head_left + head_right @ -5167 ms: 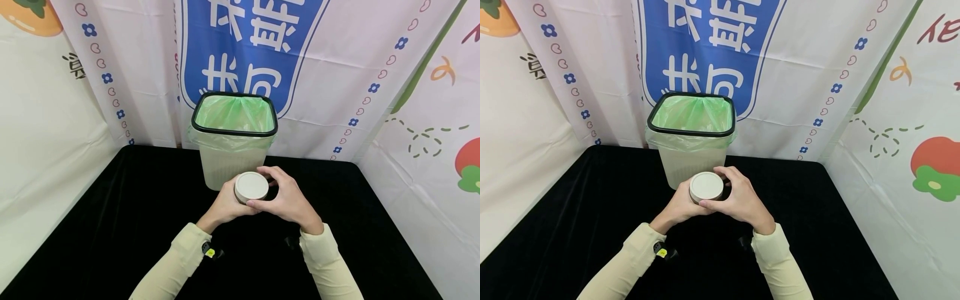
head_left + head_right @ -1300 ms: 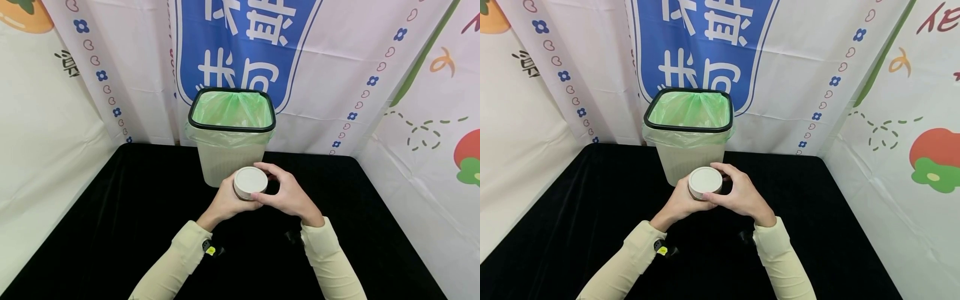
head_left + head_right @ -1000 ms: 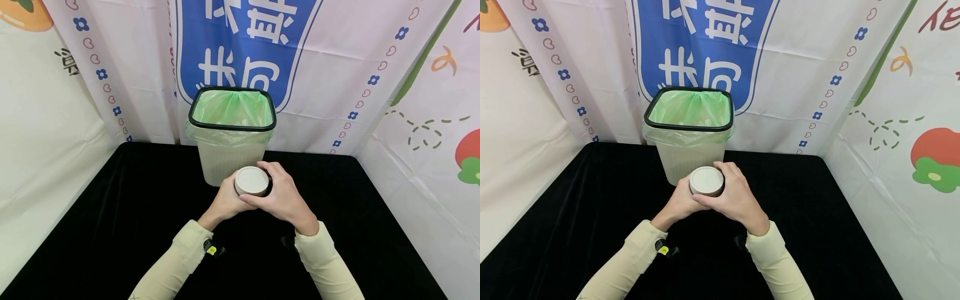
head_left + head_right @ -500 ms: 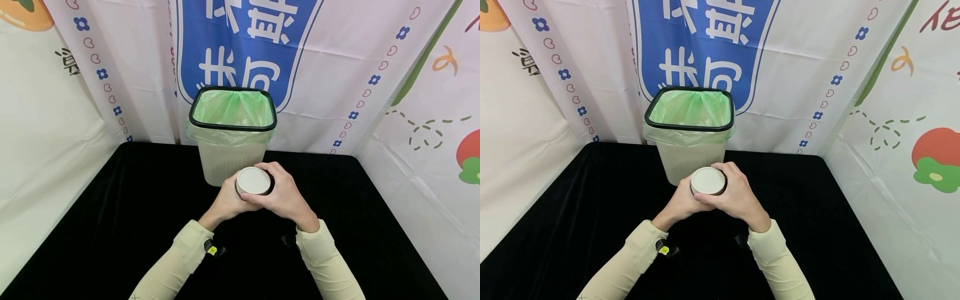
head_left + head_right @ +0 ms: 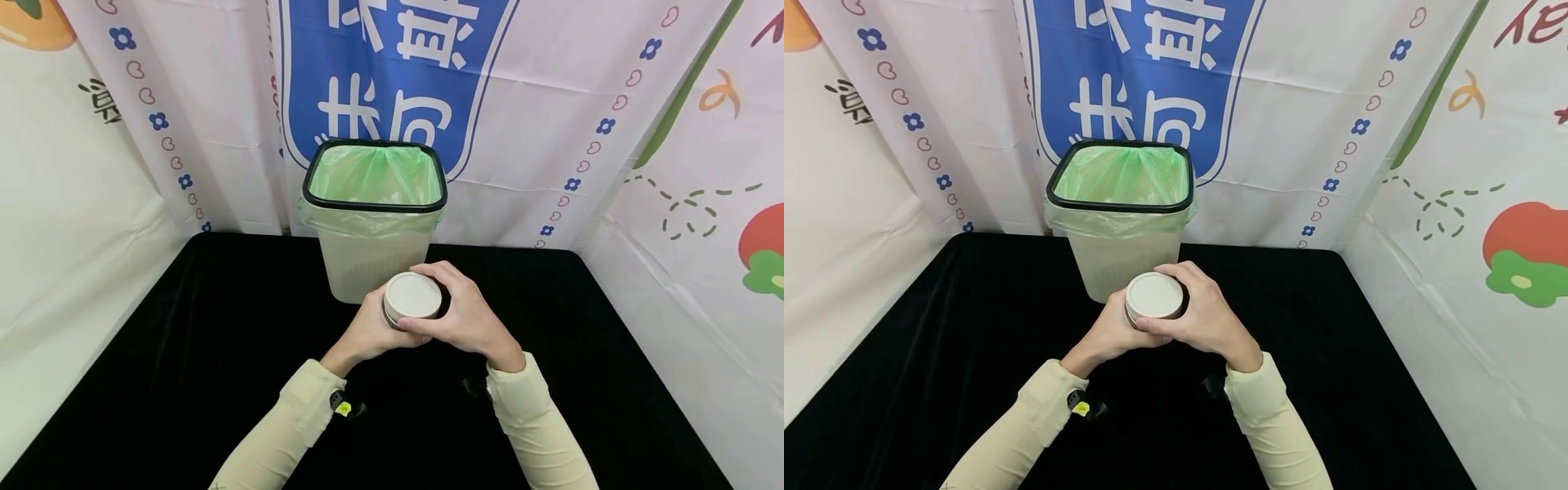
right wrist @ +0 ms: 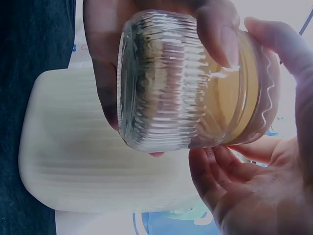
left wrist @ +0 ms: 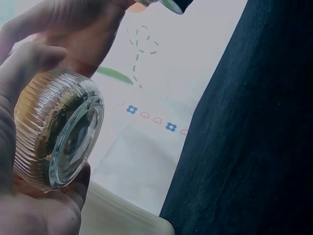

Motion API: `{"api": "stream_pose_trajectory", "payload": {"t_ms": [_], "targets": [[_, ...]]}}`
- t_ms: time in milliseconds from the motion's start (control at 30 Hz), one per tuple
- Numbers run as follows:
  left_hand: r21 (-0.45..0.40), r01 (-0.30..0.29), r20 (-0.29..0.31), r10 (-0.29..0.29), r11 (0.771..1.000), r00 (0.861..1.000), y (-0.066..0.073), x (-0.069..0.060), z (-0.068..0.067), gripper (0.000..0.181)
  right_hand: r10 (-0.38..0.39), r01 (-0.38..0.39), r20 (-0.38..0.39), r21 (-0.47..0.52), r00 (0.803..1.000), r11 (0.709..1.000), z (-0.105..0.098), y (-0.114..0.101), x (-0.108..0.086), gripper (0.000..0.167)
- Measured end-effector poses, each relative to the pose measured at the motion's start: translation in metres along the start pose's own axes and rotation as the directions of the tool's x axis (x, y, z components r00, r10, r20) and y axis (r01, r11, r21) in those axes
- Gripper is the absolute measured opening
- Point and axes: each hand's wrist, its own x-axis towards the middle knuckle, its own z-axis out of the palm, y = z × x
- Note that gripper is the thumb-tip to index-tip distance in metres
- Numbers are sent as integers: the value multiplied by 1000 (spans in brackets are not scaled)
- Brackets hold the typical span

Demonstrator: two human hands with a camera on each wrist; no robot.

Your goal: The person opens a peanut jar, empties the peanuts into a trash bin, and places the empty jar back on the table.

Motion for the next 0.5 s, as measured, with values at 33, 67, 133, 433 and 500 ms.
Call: {"api": "stream_pose_trajectory", "payload": {"t_ms": [33,67,133,433,500], "targets": [[-4,1,2,-1,1000,1000,0,0,0,85,1,-1,1,1,1000,1000,0,0,0,75],[-8,3,3,-3,1000,1000,0,0,0,85,2,-2,1,2,1000,1000,-1,0,0,75],[-9,5,2,-5,1000,1000,0,0,1,85,2,-2,-2,6,1000,1000,-1,-1,0,75],[19,-6,13,5,1000,1000,-1,1,1,85,-1,1,-34,17,999,1000,-6,-1,-1,76],[28,-8,17,8,1000,1000,-1,2,1,84,-3,4,-40,22,999,1000,-8,0,-1,76]]}}
